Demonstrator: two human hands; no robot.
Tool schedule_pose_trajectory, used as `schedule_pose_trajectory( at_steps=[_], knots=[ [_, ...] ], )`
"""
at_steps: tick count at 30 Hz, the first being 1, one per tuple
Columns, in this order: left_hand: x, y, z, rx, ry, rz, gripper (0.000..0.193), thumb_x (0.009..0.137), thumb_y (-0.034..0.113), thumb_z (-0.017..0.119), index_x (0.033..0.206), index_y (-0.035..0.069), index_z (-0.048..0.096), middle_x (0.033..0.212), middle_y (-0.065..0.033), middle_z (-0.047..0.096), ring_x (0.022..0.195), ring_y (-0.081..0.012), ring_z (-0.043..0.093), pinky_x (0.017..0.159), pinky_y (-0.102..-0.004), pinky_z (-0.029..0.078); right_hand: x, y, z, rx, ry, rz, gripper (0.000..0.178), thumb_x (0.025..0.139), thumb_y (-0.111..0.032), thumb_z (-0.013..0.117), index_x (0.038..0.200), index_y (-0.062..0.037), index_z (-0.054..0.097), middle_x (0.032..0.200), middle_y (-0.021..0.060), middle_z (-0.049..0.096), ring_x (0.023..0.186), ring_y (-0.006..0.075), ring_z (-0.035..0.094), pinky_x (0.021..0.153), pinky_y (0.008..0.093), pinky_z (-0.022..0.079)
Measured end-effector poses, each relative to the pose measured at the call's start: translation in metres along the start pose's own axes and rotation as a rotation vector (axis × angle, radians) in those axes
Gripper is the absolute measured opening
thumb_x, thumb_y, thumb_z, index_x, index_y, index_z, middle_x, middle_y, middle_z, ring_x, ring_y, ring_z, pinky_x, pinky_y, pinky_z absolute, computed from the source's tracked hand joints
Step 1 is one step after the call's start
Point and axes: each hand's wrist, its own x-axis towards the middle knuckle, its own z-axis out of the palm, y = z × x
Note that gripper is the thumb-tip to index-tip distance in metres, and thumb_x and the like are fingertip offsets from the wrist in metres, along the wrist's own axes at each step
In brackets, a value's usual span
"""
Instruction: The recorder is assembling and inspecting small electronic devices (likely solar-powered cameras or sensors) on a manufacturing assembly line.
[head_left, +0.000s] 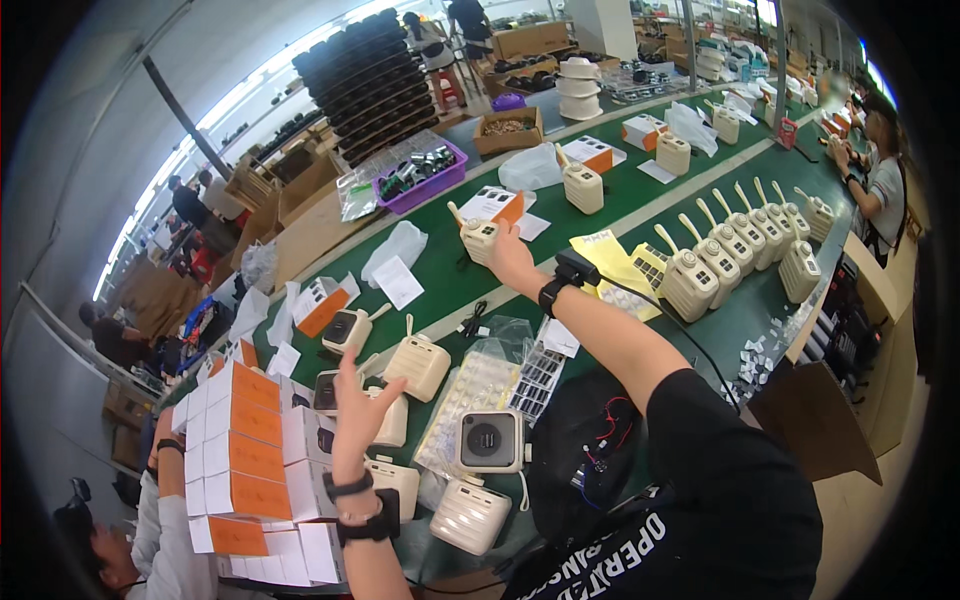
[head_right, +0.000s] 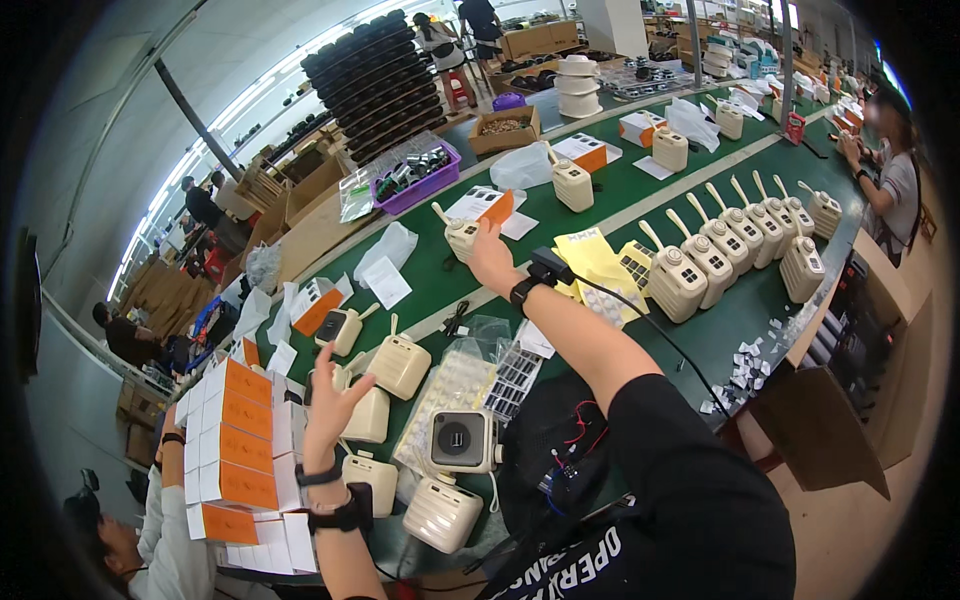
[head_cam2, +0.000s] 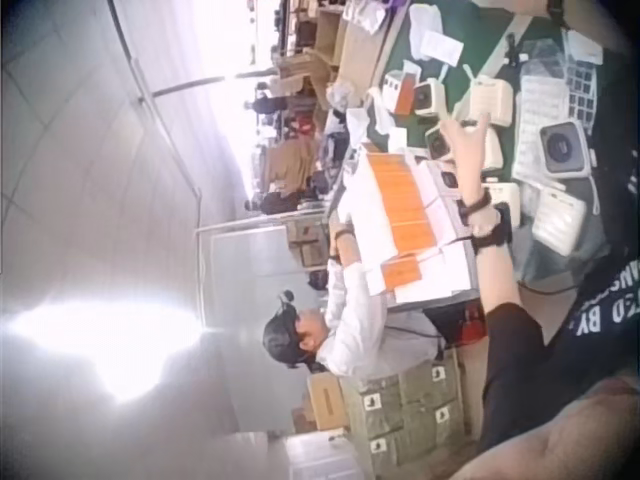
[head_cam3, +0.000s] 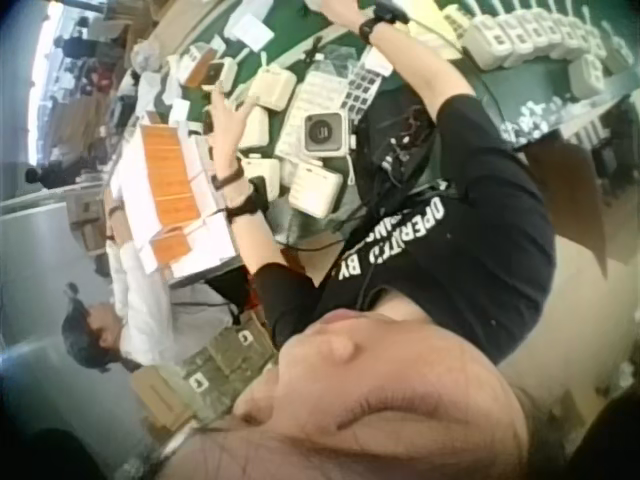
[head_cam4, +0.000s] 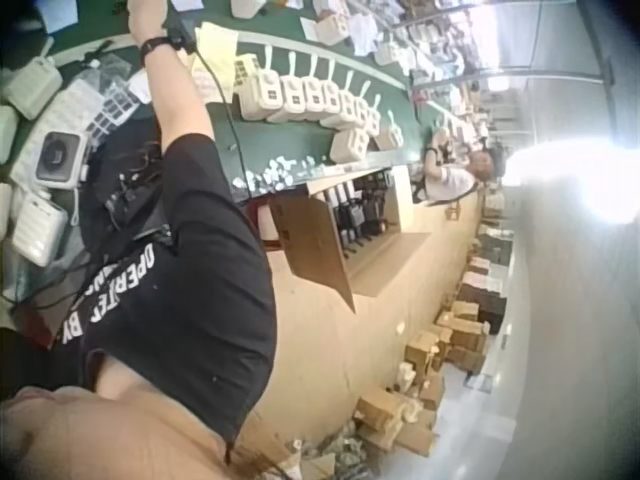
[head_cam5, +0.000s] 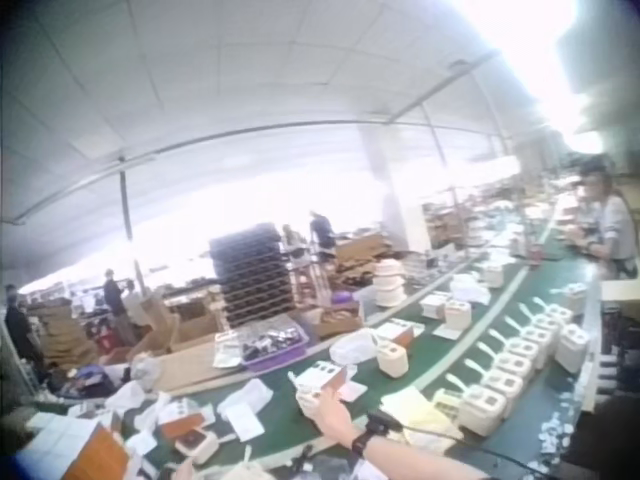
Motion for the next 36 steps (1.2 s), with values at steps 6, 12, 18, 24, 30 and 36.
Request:
schedule_pose_trajectory(
  at_steps=[6,12,18,24,30,36],
  knots=[
    [0.048,-0.030,0.063,0.368,-0.264,-0.193,0.118,0.046,0.049,0.081,0.135,0.002,0.020,0.127,-0.0309,0.034,0.122,-0.0383,0.032,0.096,-0.0490,0.030,-0.029,-0.033,-0.029,0.027,-0.019,-0.241,0.066,0.070,-0.017,0.067,0.122,0.0025,0.032,0.117,0.0229,0.039,0.091,0.0406,0.054,0.078,0.0417,0.046],
    [0.054,-0.008,0.057,0.404,-0.224,-0.174,0.104,0.045,0.034,0.080,0.128,-0.003,0.029,0.118,-0.0232,0.043,0.115,-0.0393,0.037,0.094,-0.0476,0.033,-0.079,-0.071,-0.084,0.508,-0.354,-0.181,0.038,0.083,-0.027,0.056,0.108,0.0019,0.050,0.102,0.0191,0.054,0.089,0.0288,0.056,0.076,0.0343,0.045],
    [-0.015,0.110,0.031,0.204,0.417,0.229,0.088,0.054,0.019,0.077,0.125,-0.003,0.031,0.111,-0.0200,0.040,0.106,-0.0348,0.036,0.091,-0.0449,0.030,-0.133,-0.110,-0.132,0.912,-0.361,-0.174,0.040,0.092,-0.022,0.043,0.126,0.0000,0.040,0.114,0.0160,0.051,0.104,0.0208,0.051,0.086,0.0311,0.042],
    [-0.064,0.157,0.025,-0.014,0.532,0.275,0.093,0.056,0.019,0.079,0.129,-0.003,0.026,0.113,-0.0179,0.033,0.108,-0.0313,0.031,0.091,-0.0429,0.028,-0.170,-0.140,-0.165,0.914,-0.217,-0.484,0.042,0.089,-0.017,0.045,0.128,-0.0012,0.040,0.120,0.0157,0.047,0.107,0.0231,0.049,0.090,0.0314,0.039],
    [-0.080,0.176,0.028,0.004,0.562,0.314,0.091,0.057,0.015,0.079,0.130,-0.002,0.027,0.113,-0.0151,0.036,0.107,-0.0275,0.039,0.091,-0.0382,0.033,-0.184,-0.143,-0.179,0.981,-0.083,-0.458,0.035,0.090,-0.016,0.044,0.120,0.0007,0.049,0.115,0.0158,0.051,0.106,0.0227,0.050,0.089,0.0312,0.039],
    [-0.076,0.192,0.051,-0.018,0.510,0.353,0.088,0.057,0.013,0.078,0.129,-0.002,0.030,0.115,-0.0166,0.036,0.109,-0.0300,0.038,0.094,-0.0387,0.031,-0.190,-0.117,-0.215,1.245,-0.342,-0.022,0.044,0.091,-0.018,0.048,0.130,-0.0008,0.037,0.118,0.0089,0.049,0.102,0.0130,0.049,0.085,0.0264,0.044]
  ],
)
